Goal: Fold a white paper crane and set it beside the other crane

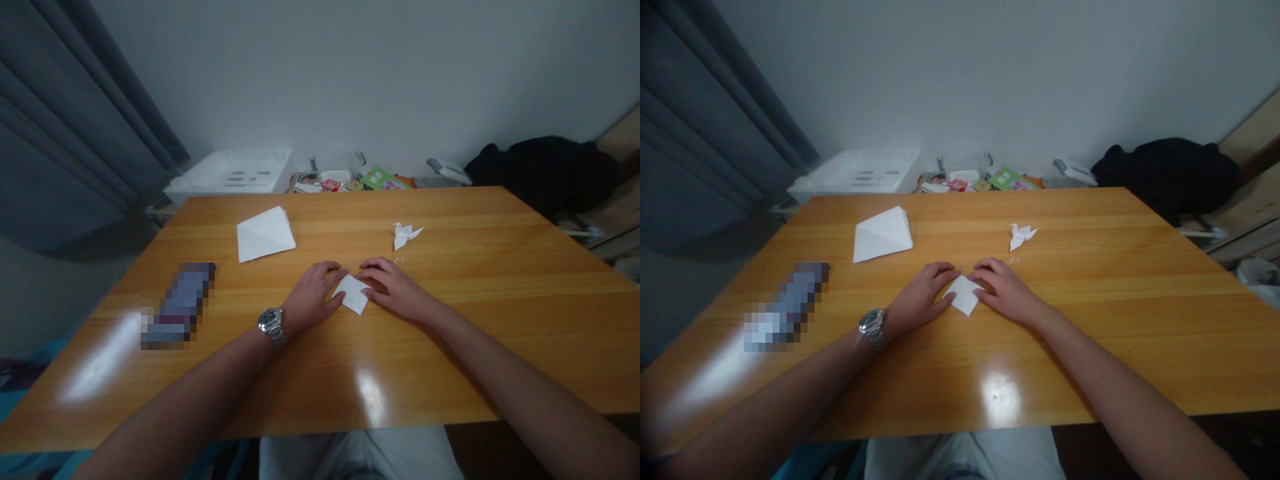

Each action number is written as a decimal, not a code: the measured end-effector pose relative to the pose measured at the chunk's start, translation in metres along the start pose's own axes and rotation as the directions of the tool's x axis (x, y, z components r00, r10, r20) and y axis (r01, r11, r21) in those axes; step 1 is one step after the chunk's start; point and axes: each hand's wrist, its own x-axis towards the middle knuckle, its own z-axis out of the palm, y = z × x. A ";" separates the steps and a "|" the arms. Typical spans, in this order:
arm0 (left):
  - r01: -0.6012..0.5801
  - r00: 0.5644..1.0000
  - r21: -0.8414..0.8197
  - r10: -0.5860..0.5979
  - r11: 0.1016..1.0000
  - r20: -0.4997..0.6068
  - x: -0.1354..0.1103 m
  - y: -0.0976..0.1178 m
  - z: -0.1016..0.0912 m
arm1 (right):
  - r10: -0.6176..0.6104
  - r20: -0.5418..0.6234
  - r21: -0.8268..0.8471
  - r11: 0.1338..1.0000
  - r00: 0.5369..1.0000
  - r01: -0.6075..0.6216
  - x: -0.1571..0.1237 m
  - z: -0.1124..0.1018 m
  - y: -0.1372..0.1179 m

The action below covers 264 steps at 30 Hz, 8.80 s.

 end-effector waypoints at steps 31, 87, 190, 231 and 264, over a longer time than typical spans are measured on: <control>-0.021 1.000 0.082 0.020 0.996 0.015 0.002 0.002 -0.004 | -0.039 0.029 0.064 0.997 0.999 0.037 -0.001 -0.010 0.000; -0.288 0.942 0.231 0.231 0.929 0.242 -0.008 0.026 -0.009 | 0.068 -0.109 -0.044 0.996 0.992 -0.073 0.012 0.015 0.005; 0.225 0.934 -0.788 -0.356 0.573 0.008 0.002 0.024 0.004 | 0.359 -0.061 0.652 0.721 0.931 -0.235 0.005 0.011 -0.045; 0.135 0.948 -0.853 -0.316 0.504 -0.036 0.004 0.028 -0.003 | 0.244 -0.190 0.545 0.832 0.951 -0.105 0.001 0.006 -0.040; 0.131 0.935 -0.835 -0.346 0.535 -0.076 0.003 0.027 0.002 | 0.279 -0.163 0.567 0.811 0.946 -0.142 0.002 0.008 -0.039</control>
